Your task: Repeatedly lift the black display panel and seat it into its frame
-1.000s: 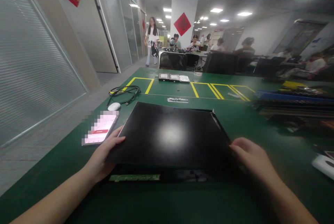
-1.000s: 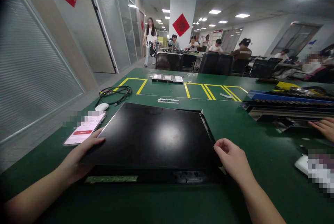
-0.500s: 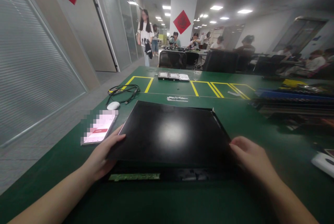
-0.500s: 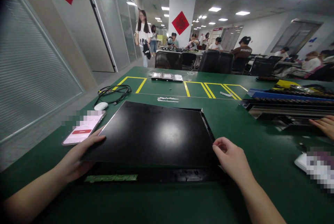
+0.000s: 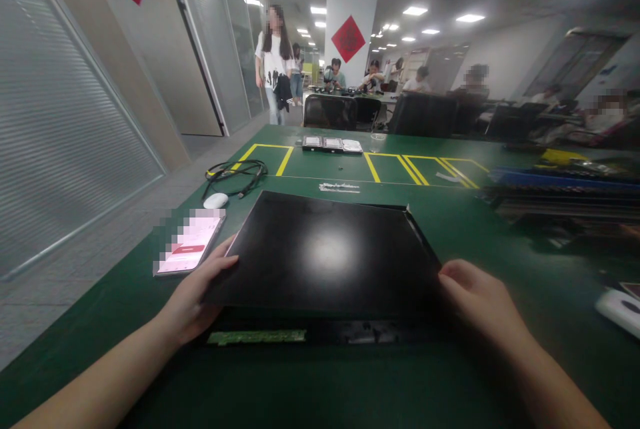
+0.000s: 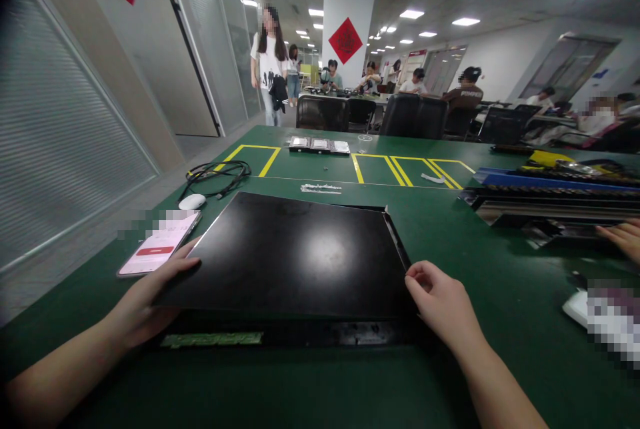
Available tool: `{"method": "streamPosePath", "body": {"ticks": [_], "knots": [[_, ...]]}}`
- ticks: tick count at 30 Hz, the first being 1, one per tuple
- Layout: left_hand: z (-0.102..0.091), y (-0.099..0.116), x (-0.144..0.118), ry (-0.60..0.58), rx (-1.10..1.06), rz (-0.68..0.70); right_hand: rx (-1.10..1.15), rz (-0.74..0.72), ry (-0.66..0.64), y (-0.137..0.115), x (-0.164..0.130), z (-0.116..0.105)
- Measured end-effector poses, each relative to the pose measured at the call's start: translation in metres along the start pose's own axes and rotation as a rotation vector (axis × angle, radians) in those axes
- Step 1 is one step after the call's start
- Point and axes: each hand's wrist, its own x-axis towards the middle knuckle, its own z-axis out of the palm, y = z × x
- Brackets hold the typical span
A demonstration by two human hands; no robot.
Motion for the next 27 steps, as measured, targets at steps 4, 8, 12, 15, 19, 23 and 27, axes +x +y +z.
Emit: {"method": "streamPosePath", "body": {"ticks": [4, 8, 12, 15, 19, 23, 27], "knots": [[0.0031, 0.0014, -0.0018, 0.022, -0.011, 0.004, -0.019, -0.022, -0.002, 0.0025, 0.0018, 0.0014], [0.0035, 0.0014, -0.0021, 0.010, -0.018, 0.009, -0.044, -0.053, 0.014, 0.0050, 0.0025, 0.0024], [0.0010, 0.0010, -0.0019, 0.010, 0.004, 0.011, -0.031, -0.058, 0.002, 0.0054, 0.0012, 0.0015], [-0.0001, 0.0004, -0.0015, -0.003, 0.013, 0.021, -0.027, -0.056, -0.003, 0.0039, 0.0003, 0.0006], [-0.0004, -0.0006, -0.0001, 0.010, 0.029, 0.017, -0.021, -0.064, 0.001, 0.0032, 0.0005, 0.0005], [-0.0008, -0.0011, 0.0011, 0.020, 0.025, 0.013, -0.034, -0.055, -0.010, 0.0032, 0.0007, 0.0002], [-0.0007, -0.0008, 0.0000, -0.007, 0.019, 0.014, -0.038, -0.048, -0.017, 0.0004, 0.0005, -0.0003]]}}
